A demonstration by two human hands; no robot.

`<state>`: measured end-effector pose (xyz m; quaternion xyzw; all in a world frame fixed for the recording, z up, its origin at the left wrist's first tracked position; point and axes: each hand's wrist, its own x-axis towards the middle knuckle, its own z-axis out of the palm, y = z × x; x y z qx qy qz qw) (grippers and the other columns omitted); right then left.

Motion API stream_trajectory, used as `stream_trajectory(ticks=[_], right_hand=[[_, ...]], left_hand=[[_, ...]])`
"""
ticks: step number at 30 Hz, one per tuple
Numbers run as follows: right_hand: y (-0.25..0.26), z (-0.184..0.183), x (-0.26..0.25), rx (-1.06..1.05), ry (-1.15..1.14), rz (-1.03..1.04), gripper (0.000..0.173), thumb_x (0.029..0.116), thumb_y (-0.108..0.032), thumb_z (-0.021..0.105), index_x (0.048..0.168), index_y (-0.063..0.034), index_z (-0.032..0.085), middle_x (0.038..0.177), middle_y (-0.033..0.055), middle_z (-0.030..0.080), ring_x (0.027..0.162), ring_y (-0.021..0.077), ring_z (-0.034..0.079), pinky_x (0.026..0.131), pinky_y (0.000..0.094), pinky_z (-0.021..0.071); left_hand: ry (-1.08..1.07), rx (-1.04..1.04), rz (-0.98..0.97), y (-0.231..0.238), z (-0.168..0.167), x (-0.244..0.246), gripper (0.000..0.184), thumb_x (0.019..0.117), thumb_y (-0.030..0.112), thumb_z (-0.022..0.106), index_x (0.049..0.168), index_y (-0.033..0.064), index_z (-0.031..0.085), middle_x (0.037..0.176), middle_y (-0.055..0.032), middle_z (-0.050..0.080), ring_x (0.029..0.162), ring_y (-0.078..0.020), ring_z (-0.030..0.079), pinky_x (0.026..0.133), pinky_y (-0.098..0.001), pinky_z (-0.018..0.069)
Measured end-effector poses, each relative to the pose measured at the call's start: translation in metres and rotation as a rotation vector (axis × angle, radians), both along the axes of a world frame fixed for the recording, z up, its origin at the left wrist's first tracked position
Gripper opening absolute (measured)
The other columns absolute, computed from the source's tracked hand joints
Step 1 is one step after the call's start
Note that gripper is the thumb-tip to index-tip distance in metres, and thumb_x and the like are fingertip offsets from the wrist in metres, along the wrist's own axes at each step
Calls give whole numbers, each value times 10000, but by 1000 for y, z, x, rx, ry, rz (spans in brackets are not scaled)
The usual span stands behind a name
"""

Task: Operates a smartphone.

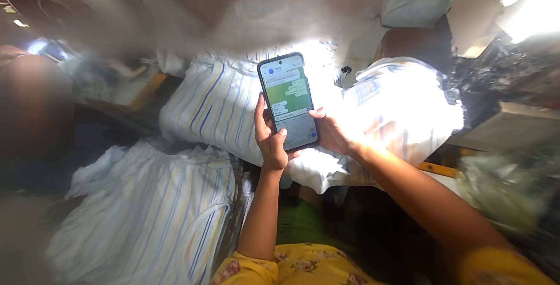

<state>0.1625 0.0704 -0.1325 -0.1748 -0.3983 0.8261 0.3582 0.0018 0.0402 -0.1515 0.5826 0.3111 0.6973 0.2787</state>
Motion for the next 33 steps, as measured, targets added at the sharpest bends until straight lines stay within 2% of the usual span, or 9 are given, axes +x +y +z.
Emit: stream_trajectory(ticks=[3, 6, 15, 23, 30, 33], right_hand=[[0, 3, 0, 7, -26, -1, 390, 1058, -358, 309, 1179, -164, 625, 1061, 37, 751, 945, 163, 744, 743, 352, 643], [-1, 4, -1, 5, -45, -8, 388, 1071, -373, 315, 1198, -163, 616, 1068, 36, 750, 944, 164, 745, 734, 349, 644], [1, 1, 0, 11, 12, 23, 421, 1079, -394, 301, 1242, -150, 603, 1114, 58, 740, 982, 189, 743, 749, 374, 647], [-2, 6, 0, -11, -12, -10, 353, 1049, -310, 316, 1184, -166, 609, 1060, 37, 751, 943, 172, 747, 725, 366, 646], [-2, 4, 0, 0, -1, -2, 313, 1011, -341, 432, 1209, -162, 597, 1080, 52, 747, 951, 193, 748, 720, 385, 649], [0, 2, 0, 7, 16, 11, 329, 1013, -325, 405, 1239, -159, 578, 1097, 66, 741, 962, 207, 746, 719, 391, 648]], left_hand=[[-20, -13, 2, 0, 0, 0, 782, 966, 459, 571, 1563, 57, 267, 1330, 81, 582, 1180, -38, 599, 1006, -275, 527], [-33, -25, -13, -1, 2, 1, 811, 949, 510, 578, 1566, 82, 273, 1326, 96, 586, 1177, -30, 596, 1007, -271, 521], [-55, -20, -46, 0, 1, 0, 804, 946, 521, 580, 1575, 122, 279, 1331, 113, 573, 1188, -26, 584, 1016, -269, 510], [-82, -20, -69, 0, 0, 0, 796, 952, 521, 568, 1572, 114, 278, 1358, 97, 567, 1204, -40, 585, 1023, -280, 510], [-71, -25, -50, 0, 1, 0, 809, 948, 542, 560, 1565, 102, 277, 1315, 103, 588, 1173, -31, 596, 1002, -273, 521], [-73, -23, -51, 0, 1, 0, 802, 951, 537, 561, 1565, 105, 279, 1310, 100, 586, 1164, -33, 598, 999, -270, 520]])
